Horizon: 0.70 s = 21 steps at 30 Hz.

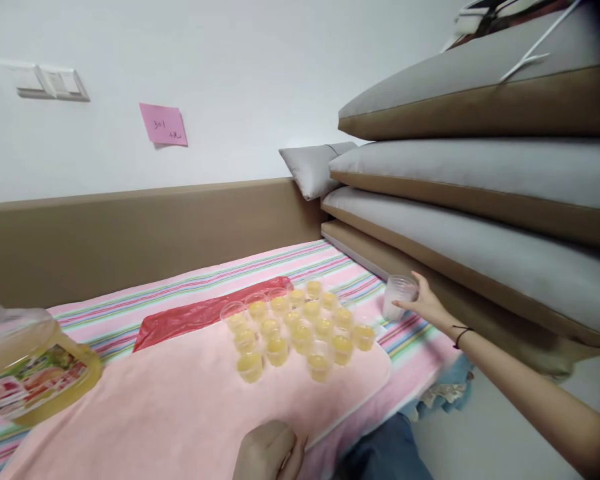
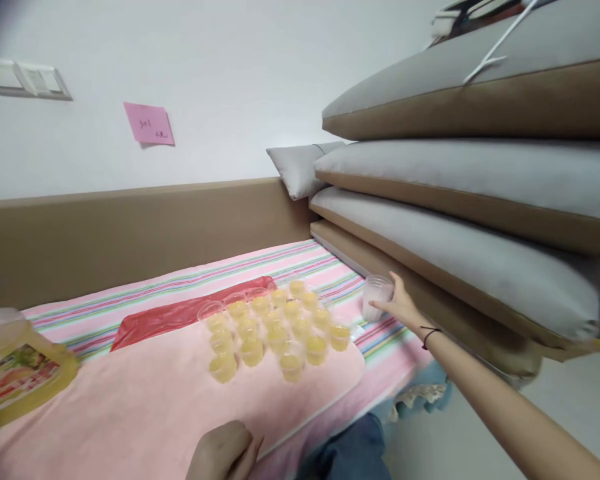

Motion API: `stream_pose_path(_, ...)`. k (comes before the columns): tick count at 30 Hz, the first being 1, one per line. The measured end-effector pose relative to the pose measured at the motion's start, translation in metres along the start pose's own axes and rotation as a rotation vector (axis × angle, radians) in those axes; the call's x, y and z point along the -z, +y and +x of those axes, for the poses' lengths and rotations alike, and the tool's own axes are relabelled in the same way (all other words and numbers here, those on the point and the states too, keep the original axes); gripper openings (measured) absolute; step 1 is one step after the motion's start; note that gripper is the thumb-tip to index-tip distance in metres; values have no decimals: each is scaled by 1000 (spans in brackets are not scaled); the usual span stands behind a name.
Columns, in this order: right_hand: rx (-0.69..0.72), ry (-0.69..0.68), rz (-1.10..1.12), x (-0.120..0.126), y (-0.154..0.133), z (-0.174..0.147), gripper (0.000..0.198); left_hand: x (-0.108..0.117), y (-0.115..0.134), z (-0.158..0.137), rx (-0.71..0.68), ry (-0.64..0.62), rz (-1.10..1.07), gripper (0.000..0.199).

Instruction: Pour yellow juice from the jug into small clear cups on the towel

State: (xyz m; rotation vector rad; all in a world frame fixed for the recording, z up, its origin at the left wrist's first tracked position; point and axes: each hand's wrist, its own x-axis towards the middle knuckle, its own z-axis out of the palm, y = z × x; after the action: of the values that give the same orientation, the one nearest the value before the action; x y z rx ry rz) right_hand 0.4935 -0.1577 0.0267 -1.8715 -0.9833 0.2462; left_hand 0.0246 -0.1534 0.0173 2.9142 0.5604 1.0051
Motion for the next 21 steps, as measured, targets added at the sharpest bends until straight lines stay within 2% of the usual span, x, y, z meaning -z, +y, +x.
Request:
stream_pose_path(5,20,-34,43,-2,2,-15,113,-13,44,38,41,-63,-186,20)
stream_pose_path(8,46,-82,32,9,-9,-6,114,-19,68,79,87,-87,-323,13)
stream_pose_path(10,77,-121,3,23,-19,4,107,-27,81,112,98,-95,-443,12)
stream_pose_path(11,99,-144,-20,31,-25,10,101,-34,87,130,146,-103,-515,13)
stream_pose_path(14,175,-248,-111,50,-42,25,92,-66,101,183,516,-80,-806,22)
stream_pose_path(15,197,-288,-145,54,-47,29,93,-79,105,199,588,-78,-829,27)
stream_pose_path(18,243,-388,-245,57,-59,38,97,-117,118,239,696,-29,-839,43)
stream_pose_path(21,286,-443,-333,54,-67,42,95,-144,128,266,758,69,-829,63)
